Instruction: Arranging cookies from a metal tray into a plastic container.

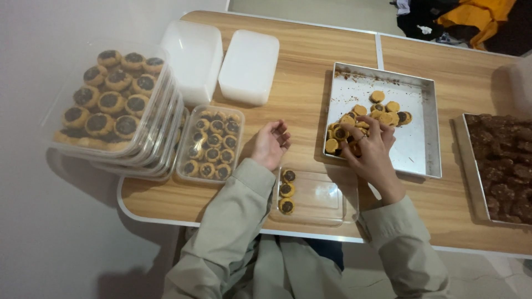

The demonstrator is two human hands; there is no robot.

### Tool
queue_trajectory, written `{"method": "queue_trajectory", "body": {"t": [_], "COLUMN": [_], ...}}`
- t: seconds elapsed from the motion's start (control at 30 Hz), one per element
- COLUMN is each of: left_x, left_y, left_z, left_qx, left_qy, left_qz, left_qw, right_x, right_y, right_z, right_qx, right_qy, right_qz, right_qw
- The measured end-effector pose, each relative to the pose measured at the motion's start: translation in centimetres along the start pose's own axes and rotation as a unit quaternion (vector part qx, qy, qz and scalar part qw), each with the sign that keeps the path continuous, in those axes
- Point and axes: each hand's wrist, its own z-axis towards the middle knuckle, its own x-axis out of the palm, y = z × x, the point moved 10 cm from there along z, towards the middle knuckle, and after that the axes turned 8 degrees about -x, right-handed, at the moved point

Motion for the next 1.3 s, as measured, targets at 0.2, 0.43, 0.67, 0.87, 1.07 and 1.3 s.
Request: {"method": "queue_trajectory", "body": {"t": [0.2,0.43,0.67,0.87,1.07,1.3], "left_x": [-0.4,-0.5,-0.9,-1.1,-0.8,-1.4], "left_y": [0.2,0.1,0.4,0.4,0.4,0.5], "left_z": [0.7,0.9,1.6,1.9,1.3,2.2], "left_qx": [0.0,0.001,0.005,0.006,0.003,-0.002], "left_qy": [0.0,0.004,0.005,0.004,0.004,0.003], "left_qz": [-0.005,-0.006,-0.008,-0.009,-0.012,-0.016], "left_qw": [1.0,1.0,1.0,1.0,1.0,1.0], "right_x": [0.2,0.6,-0.6,-3.2,-0.6,2.2], "right_y": [0.1,-0.6,-0.9,0.7,3.2,7.5], "right_z": [0.2,-0.1,-0.4,0.3,0.0,-1.1], "right_qx": [-0.001,-0.014,-0.015,-0.016,-0.113,-0.235], "right_qy": [-0.001,-0.016,-0.069,-0.093,-0.01,0.06], "right_qz": [0.017,0.002,0.001,0.059,0.159,0.201], "right_qw": [1.0,1.0,0.997,0.994,0.981,0.949]}}
